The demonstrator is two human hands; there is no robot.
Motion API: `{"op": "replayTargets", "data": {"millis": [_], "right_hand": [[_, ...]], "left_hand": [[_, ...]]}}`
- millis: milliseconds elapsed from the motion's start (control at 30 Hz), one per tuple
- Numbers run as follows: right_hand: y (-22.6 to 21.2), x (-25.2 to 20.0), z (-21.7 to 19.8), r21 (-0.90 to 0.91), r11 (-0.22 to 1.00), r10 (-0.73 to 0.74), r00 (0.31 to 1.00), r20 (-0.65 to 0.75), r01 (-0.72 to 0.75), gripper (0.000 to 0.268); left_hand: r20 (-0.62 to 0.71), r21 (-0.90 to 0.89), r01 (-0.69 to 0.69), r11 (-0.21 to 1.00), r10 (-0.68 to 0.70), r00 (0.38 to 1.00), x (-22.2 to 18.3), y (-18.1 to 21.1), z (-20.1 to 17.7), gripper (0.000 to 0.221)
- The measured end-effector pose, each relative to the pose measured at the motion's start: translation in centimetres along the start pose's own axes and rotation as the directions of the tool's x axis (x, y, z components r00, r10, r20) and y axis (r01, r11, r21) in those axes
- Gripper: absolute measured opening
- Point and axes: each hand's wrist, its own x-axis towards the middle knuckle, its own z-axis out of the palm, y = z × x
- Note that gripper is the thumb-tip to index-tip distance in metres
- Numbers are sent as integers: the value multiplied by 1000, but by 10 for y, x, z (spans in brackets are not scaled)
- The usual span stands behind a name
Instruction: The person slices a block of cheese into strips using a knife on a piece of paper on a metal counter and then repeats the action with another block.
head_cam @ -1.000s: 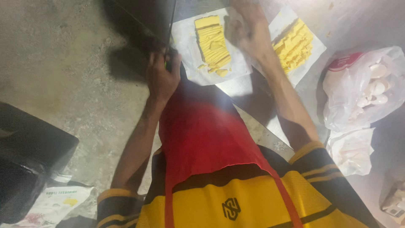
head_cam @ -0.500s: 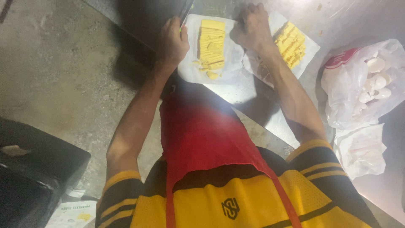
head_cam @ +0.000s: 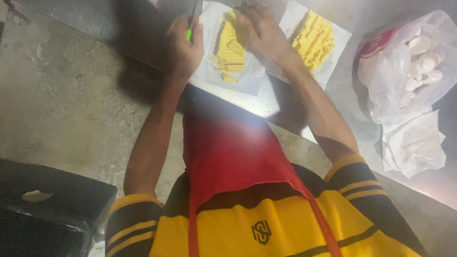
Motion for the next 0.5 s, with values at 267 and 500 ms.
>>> {"op": "replayTargets", "data": {"millis": [267,500], "right_hand": [[0,45,8,-54,985,165,984,69,-161,65],[-35,20,-12,-126,986,-59,937,346,108,113]], "left_hand": [[-98,-127,45,991,-57,994,-55,16,-31,16],[-83,-143,190,971,-204,976,-89,16,-38,26]]}}
